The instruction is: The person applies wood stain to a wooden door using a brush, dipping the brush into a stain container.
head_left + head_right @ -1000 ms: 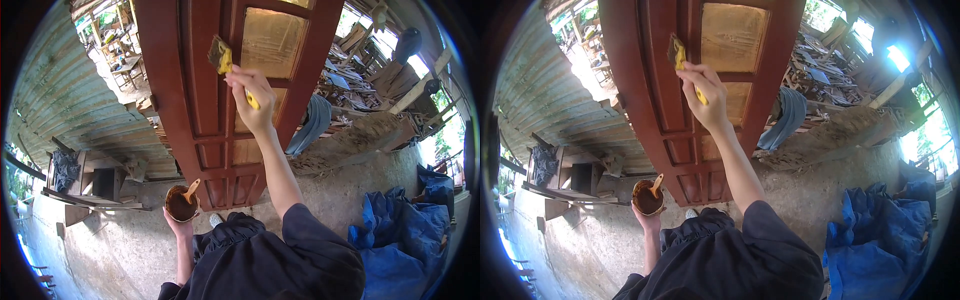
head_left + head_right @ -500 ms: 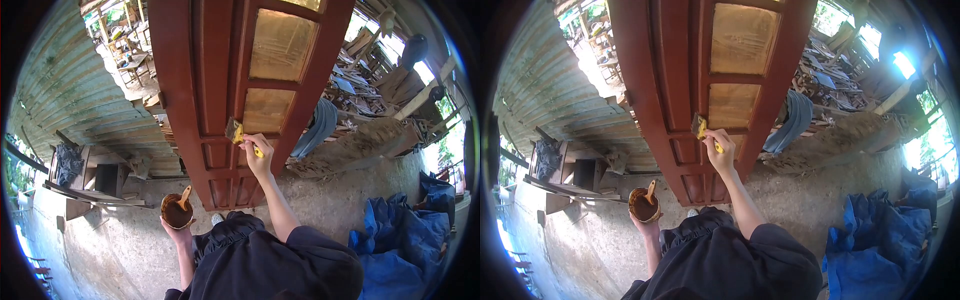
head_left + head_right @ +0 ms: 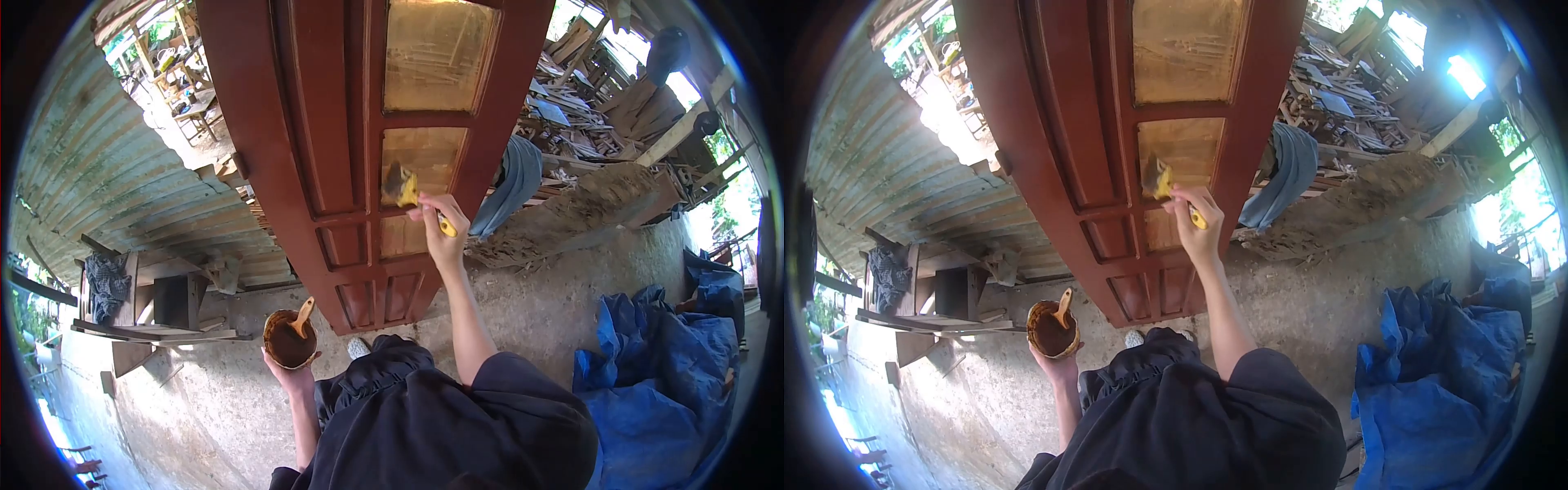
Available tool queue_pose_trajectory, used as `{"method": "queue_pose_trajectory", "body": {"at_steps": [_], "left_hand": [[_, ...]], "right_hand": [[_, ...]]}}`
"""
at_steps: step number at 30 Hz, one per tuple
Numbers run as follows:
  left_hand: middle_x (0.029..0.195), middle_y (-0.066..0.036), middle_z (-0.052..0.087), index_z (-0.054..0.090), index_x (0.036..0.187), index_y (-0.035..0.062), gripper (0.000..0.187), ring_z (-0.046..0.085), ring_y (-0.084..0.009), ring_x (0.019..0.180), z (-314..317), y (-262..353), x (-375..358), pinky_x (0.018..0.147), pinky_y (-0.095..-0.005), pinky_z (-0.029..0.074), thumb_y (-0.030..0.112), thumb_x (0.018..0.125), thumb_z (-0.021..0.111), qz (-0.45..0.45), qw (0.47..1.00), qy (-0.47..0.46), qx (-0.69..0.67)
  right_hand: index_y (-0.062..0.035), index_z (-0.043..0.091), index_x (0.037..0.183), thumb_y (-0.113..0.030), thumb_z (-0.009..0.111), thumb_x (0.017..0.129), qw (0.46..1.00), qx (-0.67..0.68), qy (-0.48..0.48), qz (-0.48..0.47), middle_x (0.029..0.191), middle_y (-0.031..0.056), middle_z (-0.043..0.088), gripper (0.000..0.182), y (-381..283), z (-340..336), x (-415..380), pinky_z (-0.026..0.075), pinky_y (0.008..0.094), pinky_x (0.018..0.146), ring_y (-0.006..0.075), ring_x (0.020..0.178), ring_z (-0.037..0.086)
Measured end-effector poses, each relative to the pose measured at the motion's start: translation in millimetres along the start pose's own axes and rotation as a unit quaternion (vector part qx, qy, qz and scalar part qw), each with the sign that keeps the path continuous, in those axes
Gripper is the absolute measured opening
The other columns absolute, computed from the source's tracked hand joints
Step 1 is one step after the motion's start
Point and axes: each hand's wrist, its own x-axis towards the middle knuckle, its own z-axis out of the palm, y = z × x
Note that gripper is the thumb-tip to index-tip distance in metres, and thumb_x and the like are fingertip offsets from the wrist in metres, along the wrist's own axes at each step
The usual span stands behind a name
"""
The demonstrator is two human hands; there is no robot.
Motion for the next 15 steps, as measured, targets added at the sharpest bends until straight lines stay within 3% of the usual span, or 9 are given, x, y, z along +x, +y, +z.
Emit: {"method": "queue_pose_trajectory", "body": {"at_steps": [1, 4, 6, 9, 12, 15], "left_hand": [[0.145, -0.007, 0.063, 0.05, 0.154, 0.0208, 0.064, 0.072, -0.0271, 0.116, 1, 1, 1, 0.066, -0.044, 0.067, 0.062, 0.106, 0.036, 0.001, 1.0, 0.0, 0.0], [0.143, -0.006, 0.064, 0.051, 0.153, 0.0211, 0.064, 0.073, -0.0261, 0.115, 4, 1, 3, 0.066, -0.0443, 0.067, 0.062, 0.106, 0.036, -0.019, 1.0, 0.0, -0.019], [0.142, -0.006, 0.065, 0.051, 0.153, 0.0209, 0.064, 0.073, -0.0257, 0.114, 5, 1, 5, 0.066, -0.0442, 0.067, 0.062, 0.106, 0.036, -0.021, 0.999, -0.039, -0.02], [0.142, -0.006, 0.065, 0.051, 0.153, 0.0207, 0.064, 0.073, -0.0253, 0.114, 0, -6, 13, 0.065, -0.0434, 0.067, 0.062, 0.106, 0.036, -0.006, 0.999, -0.042, -0.008], [0.143, -0.006, 0.064, 0.05, 0.152, 0.0202, 0.059, 0.073, -0.0259, 0.112, 14, 2, 6, 0.064, -0.0433, 0.067, 0.057, 0.107, 0.039, -0.014, 0.999, -0.035, -0.011], [0.145, -0.007, 0.063, 0.05, 0.152, 0.0199, 0.054, 0.073, -0.0268, 0.114, 24, 5, 2, 0.064, -0.0442, 0.067, 0.051, 0.108, 0.042, 0.011, 0.999, -0.031, 0.04]], "right_hand": [[0.0062, 0.072, 0.11, 0.004, 0.061, 0.105, 0.998, 0.021, 0.001, 0.063, 0.106, 0.0149, 0.073, 0.013, -1, -6, -4, 0.064, 0.028, 0.073, 0.0221, 0.081, 0.079], [0.0057, 0.074, 0.108, 0.004, 0.064, 0.101, 0.99, 0.005, 0.05, 0.131, 0.101, 0.0139, 0.074, 0.013, 2, -28, 0, 0.061, 0.0287, 0.072, 0.0228, 0.083, 0.08], [0.0058, 0.073, 0.111, 0.003, 0.061, 0.103, 0.991, -0.021, 0.066, 0.117, 0.104, 0.0143, 0.074, 0.014, 4, -31, 12, 0.062, 0.029, 0.07, 0.0239, 0.084, 0.08], [0.0059, 0.069, 0.116, 0.002, 0.055, 0.109, 0.977, 0.095, 0.186, 0.033, 0.116, 0.017, 0.072, 0.016, -11, -14, 38, 0.065, 0.0318, 0.077, 0.0283, 0.09, 0.08], [0.0071, 0.066, 0.12, -0.005, 0.054, 0.112, 0.979, 0.115, 0.164, 0.029, 0.12, 0.0191, 0.072, 0.018, 0, -5, 33, 0.069, 0.0392, 0.08, 0.0299, 0.09, 0.08], [0.0068, 0.068, 0.116, -0.003, 0.056, 0.11, 0.984, 0.117, 0.109, 0.075, 0.116, 0.0173, 0.072, 0.017, 9, -14, 9, 0.068, 0.0353, 0.079, 0.0275, 0.088, 0.08]]}}
